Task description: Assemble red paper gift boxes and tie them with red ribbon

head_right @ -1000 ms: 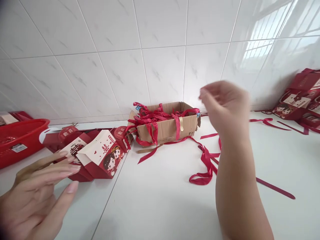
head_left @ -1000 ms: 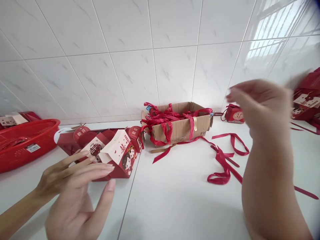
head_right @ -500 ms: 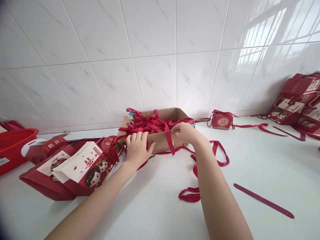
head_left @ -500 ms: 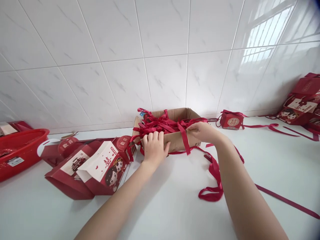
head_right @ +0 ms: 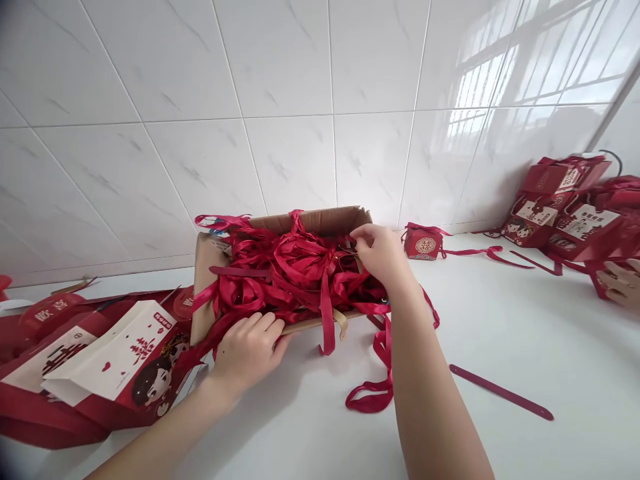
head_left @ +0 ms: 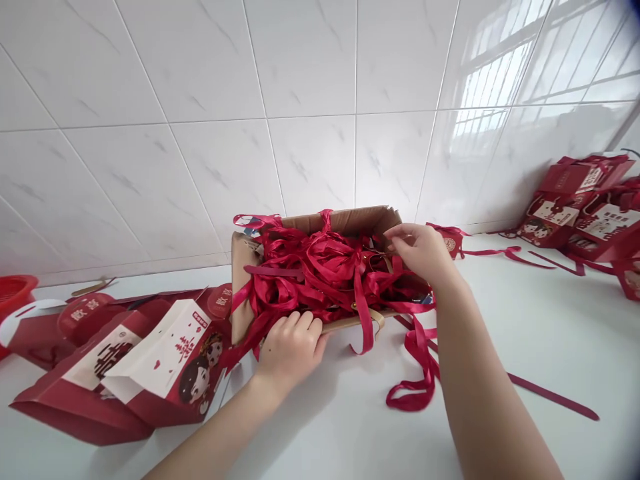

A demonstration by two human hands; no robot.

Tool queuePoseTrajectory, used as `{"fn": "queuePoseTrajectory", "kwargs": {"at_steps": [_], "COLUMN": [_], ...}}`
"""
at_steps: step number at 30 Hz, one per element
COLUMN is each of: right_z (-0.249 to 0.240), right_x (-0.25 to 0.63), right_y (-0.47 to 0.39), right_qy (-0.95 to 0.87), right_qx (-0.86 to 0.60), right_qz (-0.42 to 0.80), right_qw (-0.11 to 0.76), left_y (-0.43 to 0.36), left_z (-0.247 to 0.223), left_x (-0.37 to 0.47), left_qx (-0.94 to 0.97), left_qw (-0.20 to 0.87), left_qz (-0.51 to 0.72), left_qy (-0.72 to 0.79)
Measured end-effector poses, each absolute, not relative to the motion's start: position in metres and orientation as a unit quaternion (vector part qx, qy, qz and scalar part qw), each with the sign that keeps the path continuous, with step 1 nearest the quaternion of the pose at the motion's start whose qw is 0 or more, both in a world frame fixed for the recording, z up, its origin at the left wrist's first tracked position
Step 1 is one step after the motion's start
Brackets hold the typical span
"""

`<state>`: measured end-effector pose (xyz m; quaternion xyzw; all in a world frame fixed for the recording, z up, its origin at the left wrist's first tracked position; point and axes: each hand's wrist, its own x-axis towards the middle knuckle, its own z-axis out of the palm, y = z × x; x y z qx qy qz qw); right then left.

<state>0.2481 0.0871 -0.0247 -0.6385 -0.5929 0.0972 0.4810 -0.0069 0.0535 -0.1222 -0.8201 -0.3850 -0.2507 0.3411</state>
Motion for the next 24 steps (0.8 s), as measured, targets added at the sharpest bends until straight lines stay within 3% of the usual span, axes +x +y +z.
{"fn": "queuePoseTrajectory", "kwargs": {"at_steps": [4,14,24], "right_z": [-0.035,-0.036,-0.041], "right_x": [0.235,0.247,0.249], "right_y": [0.099,0.095,0.098], "right_qy": [-0.640,-0.662,-0.648], "right_qx": [-0.592,-0.667,-0.706], "right_qz": [0.083,0.117,0.173], "right_qw": [0.482,0.320,0.228], "left_y": [0.051,0.053,0.054], "left_z": [-0.124,-0.123,-0.123], "left_x": [-0.006,-0.005,-0.006], "left_qx": [-0.827,-0.829,-0.827], "left_qw": [0.352,0.347,0.346], "left_qz": [-0.243,-0.235,-0.240], "left_qy": [-0.366,-0.371,-0.372]}}
